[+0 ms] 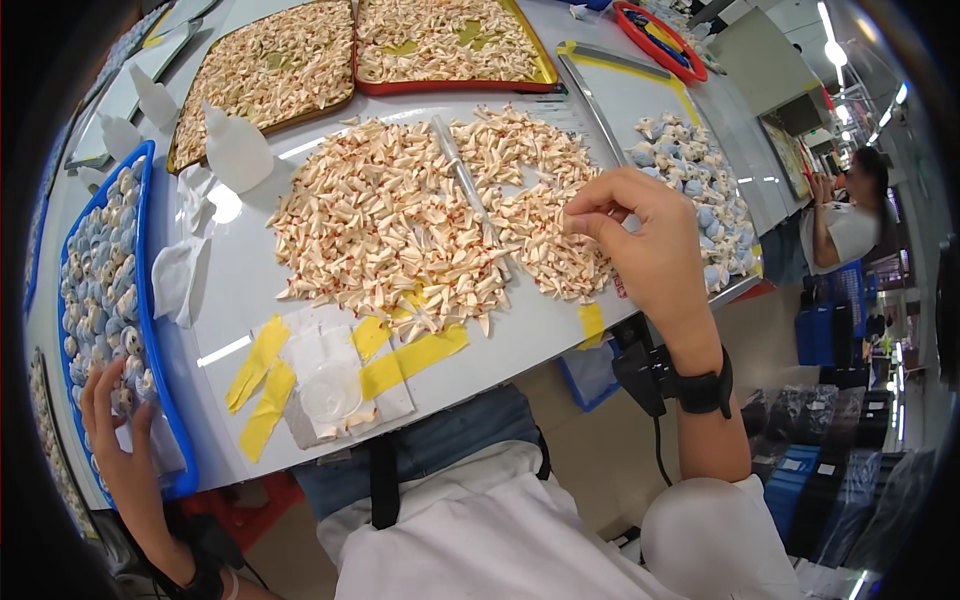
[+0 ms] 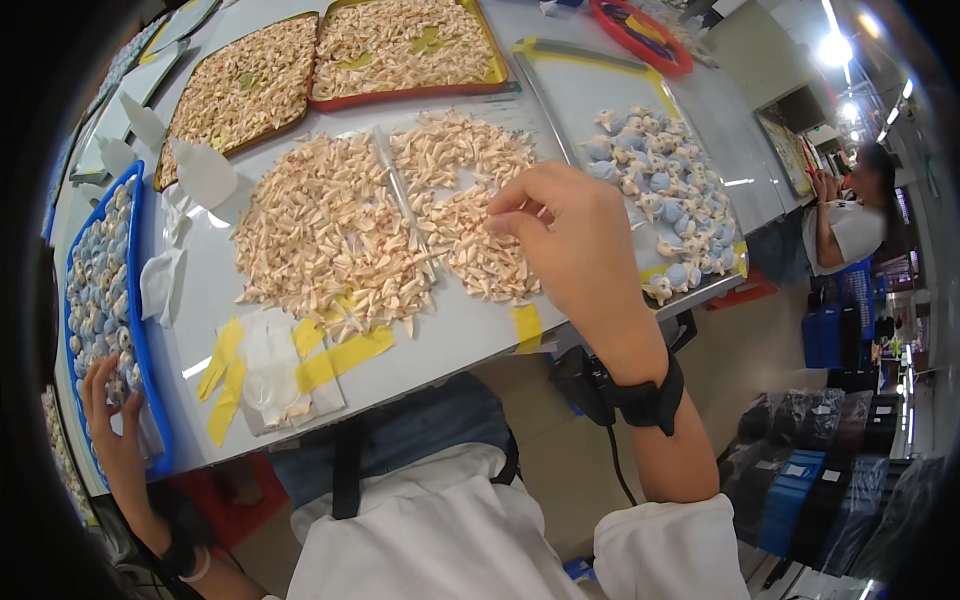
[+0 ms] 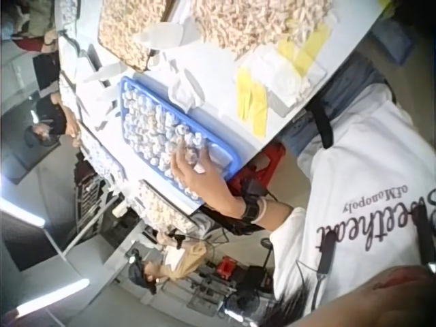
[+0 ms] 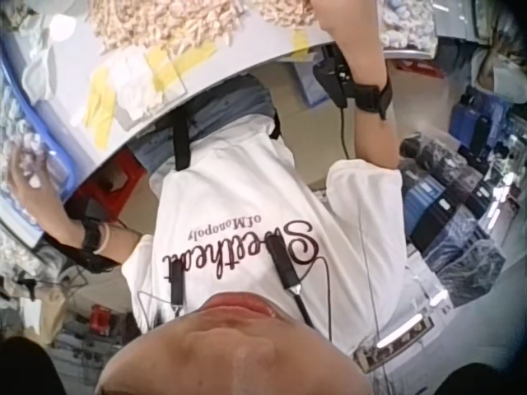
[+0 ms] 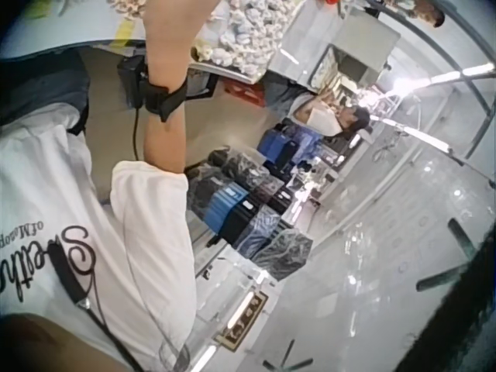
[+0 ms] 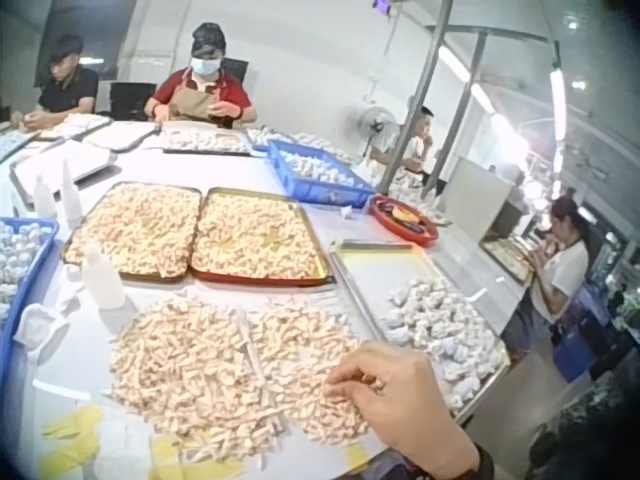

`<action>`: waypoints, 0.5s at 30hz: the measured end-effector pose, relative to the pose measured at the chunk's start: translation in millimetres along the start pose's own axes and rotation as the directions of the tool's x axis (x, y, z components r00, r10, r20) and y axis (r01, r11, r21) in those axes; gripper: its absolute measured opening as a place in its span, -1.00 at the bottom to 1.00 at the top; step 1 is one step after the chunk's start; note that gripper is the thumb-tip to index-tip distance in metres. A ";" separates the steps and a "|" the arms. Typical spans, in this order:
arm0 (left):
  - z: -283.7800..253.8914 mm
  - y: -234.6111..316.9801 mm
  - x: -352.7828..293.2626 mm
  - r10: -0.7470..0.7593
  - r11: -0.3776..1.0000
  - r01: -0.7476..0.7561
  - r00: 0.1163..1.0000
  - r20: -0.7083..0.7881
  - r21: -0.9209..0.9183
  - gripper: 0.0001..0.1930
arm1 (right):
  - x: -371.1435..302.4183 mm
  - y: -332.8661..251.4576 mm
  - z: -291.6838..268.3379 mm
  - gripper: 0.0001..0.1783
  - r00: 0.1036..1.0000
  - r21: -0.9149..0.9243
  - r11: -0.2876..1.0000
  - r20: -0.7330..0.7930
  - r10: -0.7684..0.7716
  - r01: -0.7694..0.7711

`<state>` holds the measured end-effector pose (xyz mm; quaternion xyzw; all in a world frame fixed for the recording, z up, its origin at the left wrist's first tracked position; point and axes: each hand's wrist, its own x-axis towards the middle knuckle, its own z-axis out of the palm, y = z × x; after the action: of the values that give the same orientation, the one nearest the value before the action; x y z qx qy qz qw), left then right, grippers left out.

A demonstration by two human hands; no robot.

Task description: The person assembles small figurines by hand, picking up a base figure and attaching small white components to it. They repeatedly pick up a figure from a blue tray, attach parts, and place the finished figure back into the tray.

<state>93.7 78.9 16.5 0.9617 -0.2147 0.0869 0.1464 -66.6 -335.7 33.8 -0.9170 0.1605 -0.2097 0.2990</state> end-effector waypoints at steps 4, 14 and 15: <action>-1.8 -29.2 -3.8 -0.197 0.960 0.201 0.979 0.043 -0.193 -0.69 | -1.0 -2.8 1.0 -0.92 0.996 0.047 0.996 -0.032 0.080 -0.078; -10.3 1.7 -27.3 -0.296 0.836 0.129 0.925 -0.240 -0.533 -0.68 | -2.3 -1.9 -3.7 -0.90 0.984 0.155 0.977 -0.084 0.158 -0.144; -11.6 6.4 -30.3 -0.278 0.756 0.096 0.942 -0.185 -0.648 -0.68 | -3.4 -5.9 -8.1 -0.90 0.978 0.159 0.973 -0.097 0.185 -0.168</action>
<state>62.6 88.8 22.1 0.8525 -0.1109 0.1250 0.4954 -72.5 -333.6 42.4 -0.8609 0.2414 -0.2444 0.3754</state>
